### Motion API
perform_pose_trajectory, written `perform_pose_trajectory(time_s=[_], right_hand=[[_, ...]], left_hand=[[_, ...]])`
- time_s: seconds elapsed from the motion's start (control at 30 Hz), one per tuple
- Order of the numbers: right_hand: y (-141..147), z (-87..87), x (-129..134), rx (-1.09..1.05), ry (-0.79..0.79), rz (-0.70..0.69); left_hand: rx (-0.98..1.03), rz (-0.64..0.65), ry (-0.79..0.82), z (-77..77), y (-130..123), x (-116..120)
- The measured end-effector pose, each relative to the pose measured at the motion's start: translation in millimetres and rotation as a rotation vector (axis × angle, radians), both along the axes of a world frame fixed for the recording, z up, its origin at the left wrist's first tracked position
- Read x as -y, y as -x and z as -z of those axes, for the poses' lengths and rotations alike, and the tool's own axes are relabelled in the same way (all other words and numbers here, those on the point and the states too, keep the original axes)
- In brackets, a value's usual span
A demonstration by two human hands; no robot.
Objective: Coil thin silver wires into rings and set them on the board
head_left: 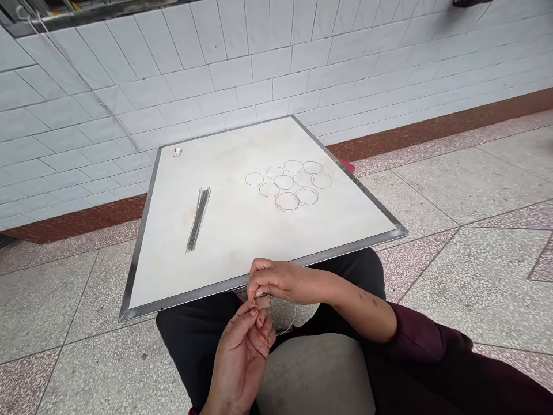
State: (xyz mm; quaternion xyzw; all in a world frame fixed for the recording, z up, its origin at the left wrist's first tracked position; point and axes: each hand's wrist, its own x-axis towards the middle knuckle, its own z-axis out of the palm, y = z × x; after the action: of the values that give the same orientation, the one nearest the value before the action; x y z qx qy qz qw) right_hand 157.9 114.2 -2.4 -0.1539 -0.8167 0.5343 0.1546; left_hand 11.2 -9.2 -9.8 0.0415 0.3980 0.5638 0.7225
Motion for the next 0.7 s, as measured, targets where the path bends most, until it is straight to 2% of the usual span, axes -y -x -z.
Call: perform_pose_trajectory(time_s=[0.27,0.7], right_hand=[[2.9,2.1,-10.9,-0.023,0.003,-0.127],[2.8,3.7,-12.0,-0.027,0.003,-0.139]], left_hand=[[-0.043,0.093,-0.005,-1.6,1.4,2.1],[-0.018,0.074,0.038,1.0,1.1,2.0]])
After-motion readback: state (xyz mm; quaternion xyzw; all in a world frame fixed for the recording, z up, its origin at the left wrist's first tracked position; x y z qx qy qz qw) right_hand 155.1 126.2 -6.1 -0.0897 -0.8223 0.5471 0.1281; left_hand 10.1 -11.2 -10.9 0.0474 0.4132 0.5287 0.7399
